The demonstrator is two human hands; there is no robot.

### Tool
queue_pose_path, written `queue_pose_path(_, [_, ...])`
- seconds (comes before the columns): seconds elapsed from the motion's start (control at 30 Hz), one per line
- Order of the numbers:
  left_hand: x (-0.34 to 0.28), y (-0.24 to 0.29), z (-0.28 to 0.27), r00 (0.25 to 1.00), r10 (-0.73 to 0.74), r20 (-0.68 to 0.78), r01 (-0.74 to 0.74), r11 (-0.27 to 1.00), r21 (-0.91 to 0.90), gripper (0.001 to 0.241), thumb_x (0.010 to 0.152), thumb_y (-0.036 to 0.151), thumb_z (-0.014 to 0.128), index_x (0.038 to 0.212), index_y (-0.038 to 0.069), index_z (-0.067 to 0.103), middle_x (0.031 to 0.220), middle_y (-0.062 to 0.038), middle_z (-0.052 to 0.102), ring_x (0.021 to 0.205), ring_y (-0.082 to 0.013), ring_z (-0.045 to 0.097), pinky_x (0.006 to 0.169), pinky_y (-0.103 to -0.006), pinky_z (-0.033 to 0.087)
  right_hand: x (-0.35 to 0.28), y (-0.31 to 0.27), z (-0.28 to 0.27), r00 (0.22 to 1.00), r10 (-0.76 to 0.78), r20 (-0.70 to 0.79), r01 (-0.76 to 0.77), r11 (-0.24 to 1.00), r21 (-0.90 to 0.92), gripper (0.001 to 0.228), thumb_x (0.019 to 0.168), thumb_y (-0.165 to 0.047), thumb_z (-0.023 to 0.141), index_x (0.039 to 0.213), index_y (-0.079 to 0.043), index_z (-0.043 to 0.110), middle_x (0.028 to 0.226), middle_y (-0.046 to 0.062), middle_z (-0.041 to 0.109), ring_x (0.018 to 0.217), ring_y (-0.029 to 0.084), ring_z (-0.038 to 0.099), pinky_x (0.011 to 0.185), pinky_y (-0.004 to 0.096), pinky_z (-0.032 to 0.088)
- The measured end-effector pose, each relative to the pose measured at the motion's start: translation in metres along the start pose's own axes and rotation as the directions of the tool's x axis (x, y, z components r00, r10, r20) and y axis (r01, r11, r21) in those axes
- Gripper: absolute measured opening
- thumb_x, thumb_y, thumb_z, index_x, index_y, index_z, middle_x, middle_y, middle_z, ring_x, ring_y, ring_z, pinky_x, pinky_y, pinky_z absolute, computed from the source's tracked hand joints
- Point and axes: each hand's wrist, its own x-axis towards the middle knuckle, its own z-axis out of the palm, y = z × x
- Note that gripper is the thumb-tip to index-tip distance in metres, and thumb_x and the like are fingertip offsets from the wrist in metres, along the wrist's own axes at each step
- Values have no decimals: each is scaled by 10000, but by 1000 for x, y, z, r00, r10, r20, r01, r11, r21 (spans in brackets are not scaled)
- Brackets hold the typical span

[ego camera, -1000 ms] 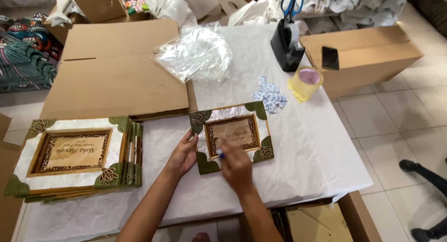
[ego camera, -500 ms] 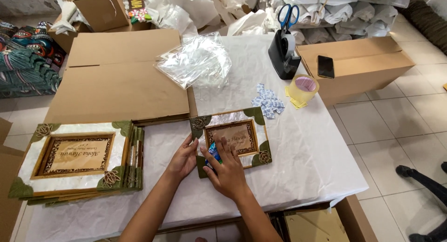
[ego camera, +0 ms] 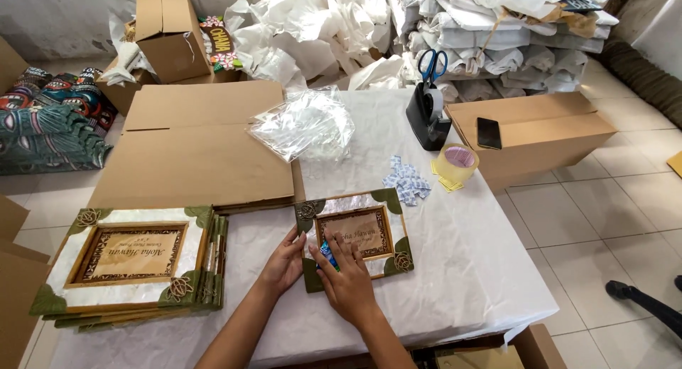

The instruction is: Cleaning the edges and surface of decorative photo frames using a cloth before final packaging.

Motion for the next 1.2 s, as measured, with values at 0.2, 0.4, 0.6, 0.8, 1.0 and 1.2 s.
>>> queue_pose_path(0.2, [-4,4,13,999,-2,-38,2,1000,9,464,942,52,567,1404,70,528,1413,-174,585,1238,-286,583,1047,-388,473,3,0,-1,1000,10,15,-11,1000,3,543,1043,-237,517,1574,-247,407,1655,108,343,1532,325,307,1204,506,250])
queue_pose_path(0.4, [0,1,3,1000,3,30,-3,1000,11,421,955,77,584,1375,93,557,1381,-164,614,1190,-273,620,952,-399,541,0,2,2,1000,-14,16,14,1000,0,538,1056,-209,496,1584,-194,389,1643,58,381,1532,277,321,1210,489,233])
queue_pose_path(0.6, [5,-2,-8,998,10,54,-11,1000,13,447,954,75,588,1397,96,539,1388,-185,607,1191,-287,624,944,-391,545,2,1,-1,1000,-20,11,20,1000,18,530,1033,-159,514,1556,-138,428,1636,62,389,1517,248,356,1201,470,263])
queue_pose_path(0.8, [3,-2,-4,1000,8,7,-9,1000,30,438,948,61,583,1384,94,552,1398,-168,603,1232,-268,597,1017,-356,496,1,2,1,1000,-12,11,11,1000,26,534,1035,-174,526,1558,-133,426,1637,55,385,1515,253,359,1212,481,257])
queue_pose_path(1.0, [4,-3,-7,1000,8,-5,-8,1000,27,478,930,59,600,1404,93,540,1394,-181,603,1205,-271,610,973,-356,516,0,2,3,1000,-12,10,12,1000,25,527,1042,-187,511,1556,-113,422,1638,61,383,1512,253,368,1208,491,267])
queue_pose_path(1.2, [3,-2,-6,1000,3,24,-4,1000,21,455,947,74,597,1398,101,536,1364,-186,620,1108,-268,656,905,-357,552,1,2,2,1000,-12,14,12,999,31,528,1053,-204,497,1565,-115,407,1640,63,378,1522,249,346,1225,468,238])
